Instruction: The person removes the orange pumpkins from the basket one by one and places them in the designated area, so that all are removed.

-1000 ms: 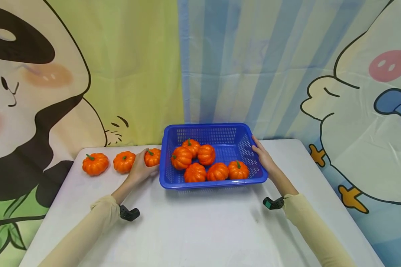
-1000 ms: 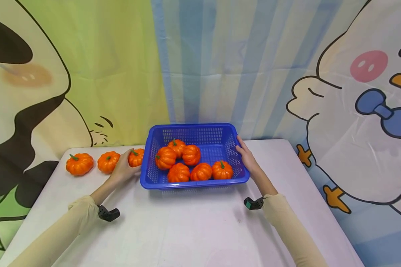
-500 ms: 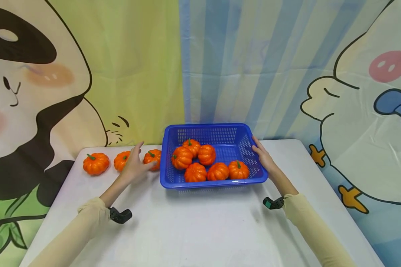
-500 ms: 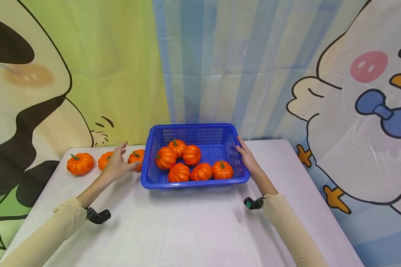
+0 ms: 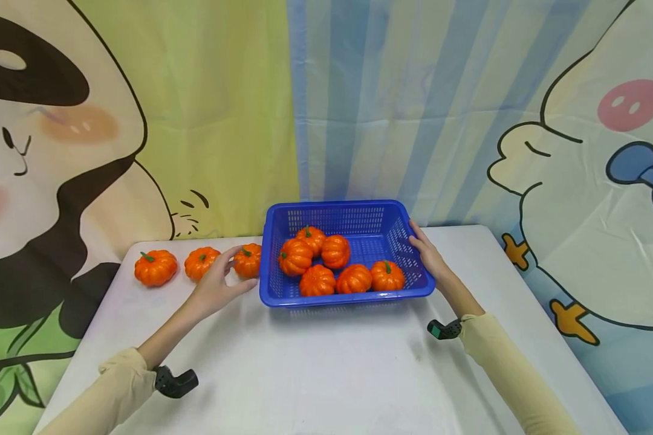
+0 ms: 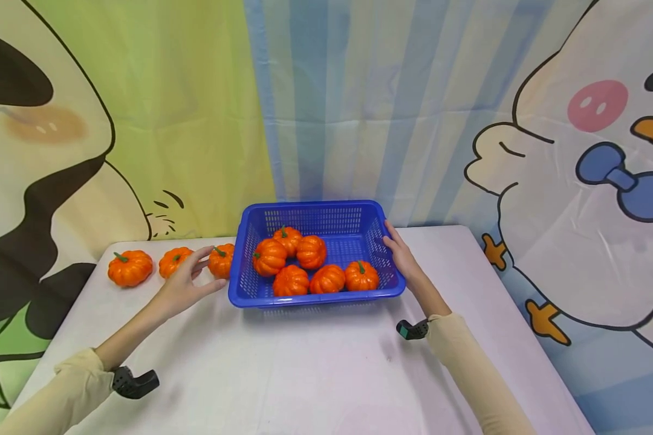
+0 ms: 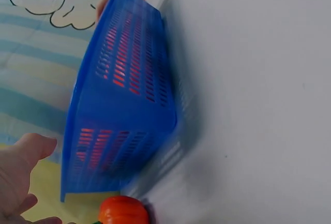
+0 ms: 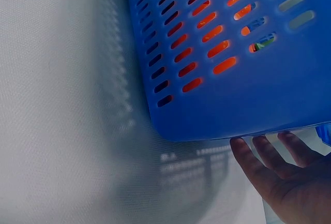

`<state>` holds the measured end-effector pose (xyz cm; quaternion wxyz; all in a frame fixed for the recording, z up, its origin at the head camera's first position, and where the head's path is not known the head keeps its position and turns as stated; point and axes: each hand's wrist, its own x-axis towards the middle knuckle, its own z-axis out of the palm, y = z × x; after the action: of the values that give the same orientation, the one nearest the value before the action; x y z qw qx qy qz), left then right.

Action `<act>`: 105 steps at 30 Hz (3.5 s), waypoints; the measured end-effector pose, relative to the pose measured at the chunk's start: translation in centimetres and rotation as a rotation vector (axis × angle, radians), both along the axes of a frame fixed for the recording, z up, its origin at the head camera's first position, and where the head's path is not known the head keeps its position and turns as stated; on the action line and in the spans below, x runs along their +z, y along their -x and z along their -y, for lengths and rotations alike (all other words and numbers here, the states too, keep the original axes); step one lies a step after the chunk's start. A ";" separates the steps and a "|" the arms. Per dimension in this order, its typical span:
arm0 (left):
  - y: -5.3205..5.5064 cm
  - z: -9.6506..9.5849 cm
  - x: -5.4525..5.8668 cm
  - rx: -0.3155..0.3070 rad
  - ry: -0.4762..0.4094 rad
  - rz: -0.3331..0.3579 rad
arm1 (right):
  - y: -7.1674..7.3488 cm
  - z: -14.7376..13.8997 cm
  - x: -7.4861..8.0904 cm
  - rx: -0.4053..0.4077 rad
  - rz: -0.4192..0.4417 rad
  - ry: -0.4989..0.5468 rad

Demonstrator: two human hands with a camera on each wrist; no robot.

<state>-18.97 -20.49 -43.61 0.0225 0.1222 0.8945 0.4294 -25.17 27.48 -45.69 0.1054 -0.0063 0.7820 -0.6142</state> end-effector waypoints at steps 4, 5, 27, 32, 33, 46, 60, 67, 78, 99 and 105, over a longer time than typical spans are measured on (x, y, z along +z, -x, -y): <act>-0.5 -0.6 0.6 -0.029 -0.030 -0.007 | 0.0 0.1 0.0 0.004 -0.002 -0.005; -0.6 -0.7 0.7 -0.036 -0.034 -0.005 | -0.1 0.2 0.0 0.002 -0.003 -0.006; 5.5 -8.5 3.8 -0.351 0.455 -0.019 | -1.5 1.3 2.5 0.011 0.024 0.024; 6.9 -9.4 3.8 -0.363 0.520 -0.107 | -1.4 1.1 2.7 -0.003 0.015 0.030; 7.1 -9.5 3.8 -0.364 0.518 -0.113 | -1.4 1.2 2.8 -0.001 0.014 0.035; 8.4 -10.1 3.5 -0.375 0.444 -0.019 | -1.3 1.1 2.5 0.001 0.018 0.041; 6.7 -9.5 3.1 -0.320 0.206 -0.117 | 0.1 0.2 -0.2 -0.006 -0.021 0.012; 2.7 -5.6 5.0 -0.210 0.020 -0.112 | 0.2 0.3 -0.3 -0.010 -0.028 0.018; -4.3 2.9 3.4 0.122 -0.020 -0.013 | -0.1 0.5 -0.2 -0.005 -0.003 0.027; -7.9 12.7 0.8 0.528 -0.033 0.058 | -0.2 0.3 -0.2 -0.015 -0.024 0.008; -8.1 14.5 -0.6 0.549 -0.011 0.055 | -0.2 0.4 -0.1 -0.014 -0.025 0.006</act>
<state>-10.85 -35.03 -44.24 -0.0712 -0.1362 0.8910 0.4273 -24.94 27.11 -45.81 0.0915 -0.0087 0.7814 -0.6172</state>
